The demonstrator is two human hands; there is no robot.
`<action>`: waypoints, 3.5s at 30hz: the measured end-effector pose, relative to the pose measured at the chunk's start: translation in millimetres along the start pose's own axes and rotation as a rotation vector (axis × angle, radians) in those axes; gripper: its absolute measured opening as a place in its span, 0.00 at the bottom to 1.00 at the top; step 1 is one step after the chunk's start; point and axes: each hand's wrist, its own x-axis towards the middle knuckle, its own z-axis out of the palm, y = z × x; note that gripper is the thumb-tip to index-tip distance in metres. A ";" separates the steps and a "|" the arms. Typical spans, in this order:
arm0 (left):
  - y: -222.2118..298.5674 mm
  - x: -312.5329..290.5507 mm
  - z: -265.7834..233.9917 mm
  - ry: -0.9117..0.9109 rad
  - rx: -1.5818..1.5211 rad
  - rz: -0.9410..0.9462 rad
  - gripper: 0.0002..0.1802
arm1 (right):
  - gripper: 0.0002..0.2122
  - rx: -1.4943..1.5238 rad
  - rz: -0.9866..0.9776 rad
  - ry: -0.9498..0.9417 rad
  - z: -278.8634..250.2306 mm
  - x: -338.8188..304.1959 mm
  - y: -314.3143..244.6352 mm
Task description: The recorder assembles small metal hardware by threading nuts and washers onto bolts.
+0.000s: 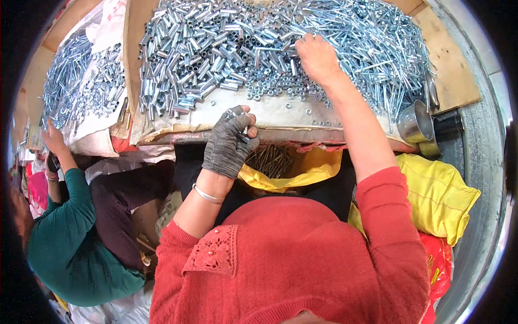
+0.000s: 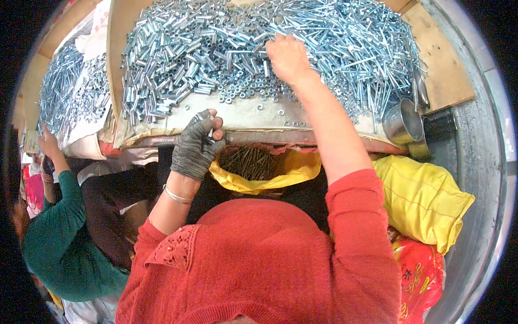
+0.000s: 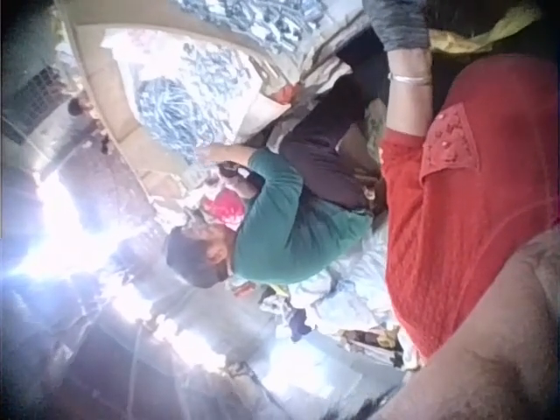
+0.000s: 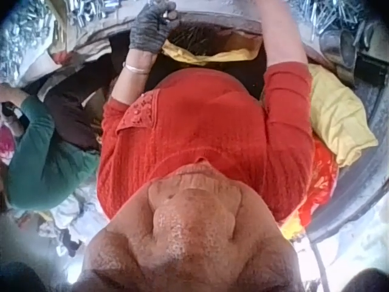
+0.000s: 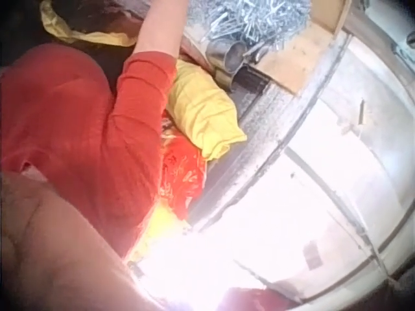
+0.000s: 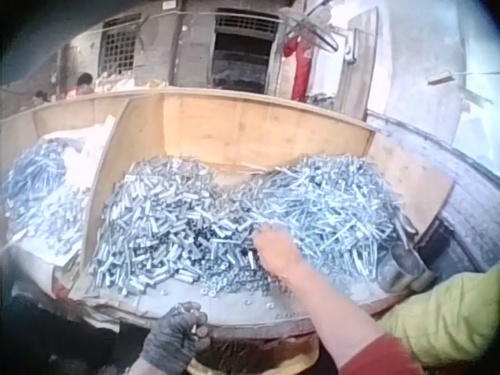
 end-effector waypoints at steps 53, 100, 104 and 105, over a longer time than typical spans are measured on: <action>-23.9 -24.1 60.8 -0.513 0.561 -0.459 0.16 | 0.04 1.396 -0.014 -0.321 -117.7 -200.0 7.9; -44.6 -27.9 25.5 -0.174 0.600 -0.151 0.14 | 0.11 0.607 0.483 -0.145 -13.4 -122.8 -0.1; -43.4 -27.4 25.7 -0.175 0.596 -0.108 0.13 | 0.11 0.398 0.297 -0.113 0.3 -114.1 -12.1; -40.7 -27.8 26.2 -0.162 0.590 -0.112 0.13 | 0.11 0.389 0.320 -0.127 -0.8 -113.4 -13.8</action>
